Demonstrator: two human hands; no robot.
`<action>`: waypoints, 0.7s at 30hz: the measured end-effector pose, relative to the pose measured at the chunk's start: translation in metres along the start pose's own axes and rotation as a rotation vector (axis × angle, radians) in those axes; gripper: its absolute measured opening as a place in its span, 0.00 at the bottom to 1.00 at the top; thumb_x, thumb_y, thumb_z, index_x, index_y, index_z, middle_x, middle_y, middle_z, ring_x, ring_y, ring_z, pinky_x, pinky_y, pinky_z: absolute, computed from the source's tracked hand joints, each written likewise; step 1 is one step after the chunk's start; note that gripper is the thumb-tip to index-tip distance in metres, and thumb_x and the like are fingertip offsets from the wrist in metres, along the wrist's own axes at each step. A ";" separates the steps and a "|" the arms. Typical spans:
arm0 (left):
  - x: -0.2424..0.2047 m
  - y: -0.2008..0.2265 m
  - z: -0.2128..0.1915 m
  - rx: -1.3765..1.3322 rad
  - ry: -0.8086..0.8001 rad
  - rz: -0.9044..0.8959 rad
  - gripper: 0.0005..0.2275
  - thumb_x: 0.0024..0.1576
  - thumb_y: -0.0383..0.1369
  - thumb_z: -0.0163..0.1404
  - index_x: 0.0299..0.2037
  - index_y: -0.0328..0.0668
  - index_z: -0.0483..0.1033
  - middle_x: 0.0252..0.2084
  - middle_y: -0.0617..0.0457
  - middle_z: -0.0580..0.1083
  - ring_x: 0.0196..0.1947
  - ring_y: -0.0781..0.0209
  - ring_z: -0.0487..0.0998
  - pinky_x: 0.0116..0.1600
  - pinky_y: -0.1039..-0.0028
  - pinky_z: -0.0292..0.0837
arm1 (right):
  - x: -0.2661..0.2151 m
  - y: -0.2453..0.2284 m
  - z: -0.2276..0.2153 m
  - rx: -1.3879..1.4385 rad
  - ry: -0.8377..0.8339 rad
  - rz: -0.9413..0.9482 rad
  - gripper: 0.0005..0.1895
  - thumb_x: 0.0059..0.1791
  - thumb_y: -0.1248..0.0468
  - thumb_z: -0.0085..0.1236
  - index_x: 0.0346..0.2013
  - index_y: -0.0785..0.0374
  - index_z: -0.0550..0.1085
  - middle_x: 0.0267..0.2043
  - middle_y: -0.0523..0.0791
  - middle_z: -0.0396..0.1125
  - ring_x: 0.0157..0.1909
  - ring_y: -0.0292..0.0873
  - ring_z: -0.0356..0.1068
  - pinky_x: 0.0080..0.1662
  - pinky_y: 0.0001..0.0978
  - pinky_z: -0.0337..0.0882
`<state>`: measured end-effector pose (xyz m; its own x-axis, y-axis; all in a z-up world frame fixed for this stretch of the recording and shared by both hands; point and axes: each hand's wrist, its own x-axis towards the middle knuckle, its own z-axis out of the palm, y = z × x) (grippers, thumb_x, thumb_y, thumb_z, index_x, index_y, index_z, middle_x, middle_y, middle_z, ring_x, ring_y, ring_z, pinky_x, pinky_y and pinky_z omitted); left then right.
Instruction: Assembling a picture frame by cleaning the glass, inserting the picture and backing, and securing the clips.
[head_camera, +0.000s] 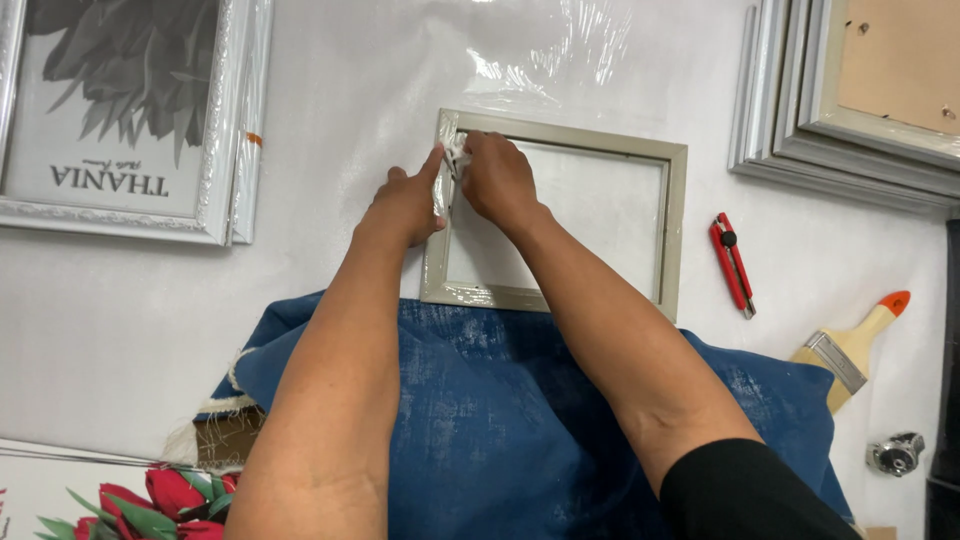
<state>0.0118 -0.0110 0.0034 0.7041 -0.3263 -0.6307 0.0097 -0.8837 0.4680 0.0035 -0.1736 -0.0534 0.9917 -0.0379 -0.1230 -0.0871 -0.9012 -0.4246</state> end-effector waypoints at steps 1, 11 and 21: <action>0.001 0.001 -0.003 0.006 0.007 0.006 0.40 0.59 0.30 0.57 0.79 0.58 0.44 0.64 0.25 0.61 0.64 0.27 0.67 0.64 0.42 0.66 | -0.001 0.011 -0.003 0.001 0.012 -0.001 0.11 0.46 0.71 0.56 0.44 0.64 0.75 0.38 0.53 0.70 0.46 0.60 0.76 0.48 0.53 0.77; -0.003 0.006 -0.003 0.129 -0.046 -0.008 0.42 0.59 0.33 0.58 0.79 0.56 0.39 0.64 0.22 0.60 0.65 0.25 0.66 0.65 0.44 0.66 | -0.102 0.175 -0.097 -0.221 -0.054 0.327 0.16 0.48 0.66 0.60 0.50 0.59 0.79 0.42 0.55 0.74 0.49 0.63 0.75 0.50 0.57 0.74; -0.003 0.006 -0.002 0.146 -0.029 -0.020 0.42 0.59 0.35 0.57 0.79 0.56 0.40 0.64 0.20 0.61 0.65 0.27 0.67 0.65 0.46 0.67 | -0.117 0.192 -0.112 -0.138 -0.005 0.341 0.14 0.48 0.69 0.61 0.49 0.63 0.80 0.42 0.57 0.76 0.47 0.64 0.76 0.47 0.56 0.74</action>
<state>0.0105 -0.0149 0.0096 0.6839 -0.3159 -0.6576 -0.0818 -0.9289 0.3612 -0.1187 -0.3905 -0.0197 0.9074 -0.3441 -0.2411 -0.3985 -0.8868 -0.2340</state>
